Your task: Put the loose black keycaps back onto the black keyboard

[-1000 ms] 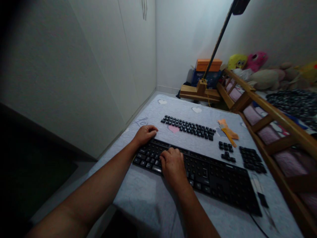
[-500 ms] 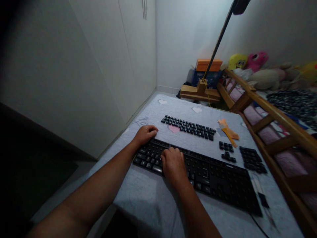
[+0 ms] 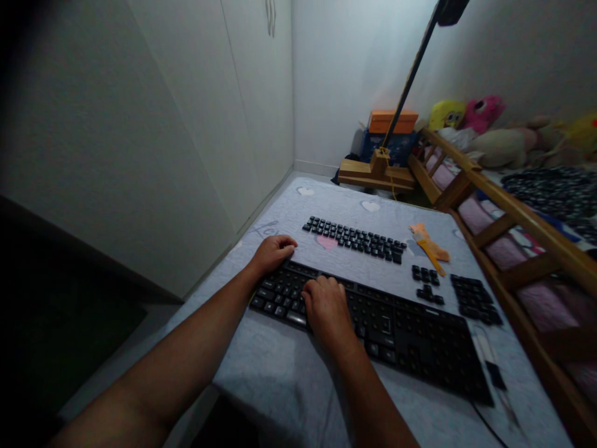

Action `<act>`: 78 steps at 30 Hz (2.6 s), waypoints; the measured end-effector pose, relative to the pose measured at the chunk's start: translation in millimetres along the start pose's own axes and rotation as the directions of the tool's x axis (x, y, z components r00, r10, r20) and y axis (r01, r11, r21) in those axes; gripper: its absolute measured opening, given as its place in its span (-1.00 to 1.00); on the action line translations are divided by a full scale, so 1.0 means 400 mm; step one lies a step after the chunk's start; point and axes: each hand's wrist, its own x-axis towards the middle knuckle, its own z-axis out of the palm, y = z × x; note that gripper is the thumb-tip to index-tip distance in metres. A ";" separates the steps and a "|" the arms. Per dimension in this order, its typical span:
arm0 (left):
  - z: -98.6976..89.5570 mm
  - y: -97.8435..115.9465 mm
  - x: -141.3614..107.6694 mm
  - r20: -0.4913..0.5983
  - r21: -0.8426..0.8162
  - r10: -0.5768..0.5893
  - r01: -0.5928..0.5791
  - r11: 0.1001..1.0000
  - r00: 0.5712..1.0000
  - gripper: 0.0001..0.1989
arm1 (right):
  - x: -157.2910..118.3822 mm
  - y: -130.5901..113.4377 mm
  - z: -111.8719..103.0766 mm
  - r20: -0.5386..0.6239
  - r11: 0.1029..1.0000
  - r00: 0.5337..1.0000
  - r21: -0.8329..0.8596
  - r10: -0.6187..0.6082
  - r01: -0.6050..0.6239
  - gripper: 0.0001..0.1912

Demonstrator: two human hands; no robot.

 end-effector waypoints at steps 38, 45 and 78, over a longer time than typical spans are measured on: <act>-0.004 0.007 -0.001 0.006 0.018 -0.009 0.009 1.000 1.000 -0.77 | -0.006 0.013 0.002 -0.020 0.998 0.999 0.050 -0.027 0.028 -0.85; 0.000 0.000 0.001 0.006 0.016 0.001 -0.001 1.000 1.000 -0.76 | -0.005 0.005 0.002 -0.021 0.999 0.999 0.025 -0.024 0.024 -0.84; -0.003 0.009 -0.002 0.010 0.013 -0.016 0.016 1.000 1.000 -0.77 | -0.007 -0.016 0.009 -0.039 0.989 0.999 -0.146 -0.028 0.023 -0.81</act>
